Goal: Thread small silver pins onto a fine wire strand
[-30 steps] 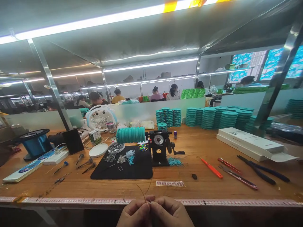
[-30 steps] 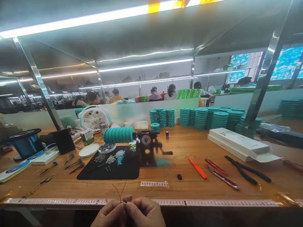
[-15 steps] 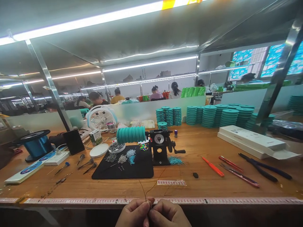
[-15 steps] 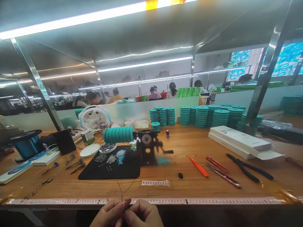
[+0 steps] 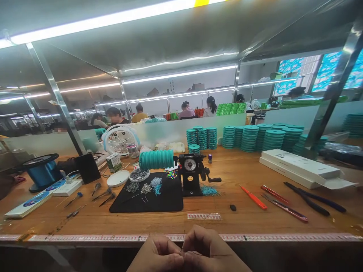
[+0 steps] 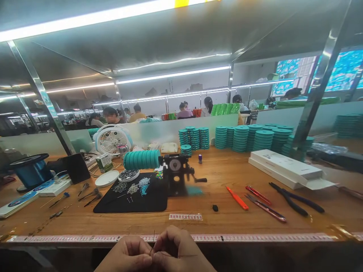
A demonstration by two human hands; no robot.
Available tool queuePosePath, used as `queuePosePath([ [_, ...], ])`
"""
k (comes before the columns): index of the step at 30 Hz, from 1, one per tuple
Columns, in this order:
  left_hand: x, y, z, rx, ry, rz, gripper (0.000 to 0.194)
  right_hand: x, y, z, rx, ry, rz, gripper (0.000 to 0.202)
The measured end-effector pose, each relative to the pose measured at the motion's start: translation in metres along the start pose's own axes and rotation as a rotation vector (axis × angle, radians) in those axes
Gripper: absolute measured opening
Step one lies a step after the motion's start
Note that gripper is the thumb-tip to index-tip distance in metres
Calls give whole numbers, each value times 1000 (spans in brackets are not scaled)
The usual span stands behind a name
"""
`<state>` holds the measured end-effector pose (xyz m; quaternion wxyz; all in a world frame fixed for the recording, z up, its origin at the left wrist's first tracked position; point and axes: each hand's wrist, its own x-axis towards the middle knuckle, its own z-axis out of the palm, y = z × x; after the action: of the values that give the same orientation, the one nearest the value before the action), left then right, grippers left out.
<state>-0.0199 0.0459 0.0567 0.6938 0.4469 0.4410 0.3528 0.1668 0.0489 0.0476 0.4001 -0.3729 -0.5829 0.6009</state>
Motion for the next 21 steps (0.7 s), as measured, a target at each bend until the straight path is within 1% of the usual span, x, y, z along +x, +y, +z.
queuePosePath([
  [3, 3, -4, -2, 61, 34, -38, 38, 0, 0, 0, -46, 3, -38, 28],
  [5, 3, -5, 0, 0, 58, -59, 40, 0, 2, 0, -1, -5, -28, 31],
  [8, 1, -2, 7, -183, 95, -128, 41, 3, 9, 4, 208, -19, 17, 39],
  [10, 0, -1, 10, -230, 102, -178, 41, 6, 16, 8, 345, -15, 45, 44],
  [12, 0, -2, 10, -204, 88, -186, 41, 8, 22, 12, 422, -2, 57, 46],
  [15, 5, -8, 5, -162, 49, -166, 43, 10, 28, 17, 468, 21, 63, 48],
  [18, 8, -13, 2, -138, 14, -171, 45, 10, 28, 19, 450, 43, 68, 50],
  [21, 8, -13, 1, -110, -30, -170, 43, 9, 25, 19, 466, 17, 85, 50],
])
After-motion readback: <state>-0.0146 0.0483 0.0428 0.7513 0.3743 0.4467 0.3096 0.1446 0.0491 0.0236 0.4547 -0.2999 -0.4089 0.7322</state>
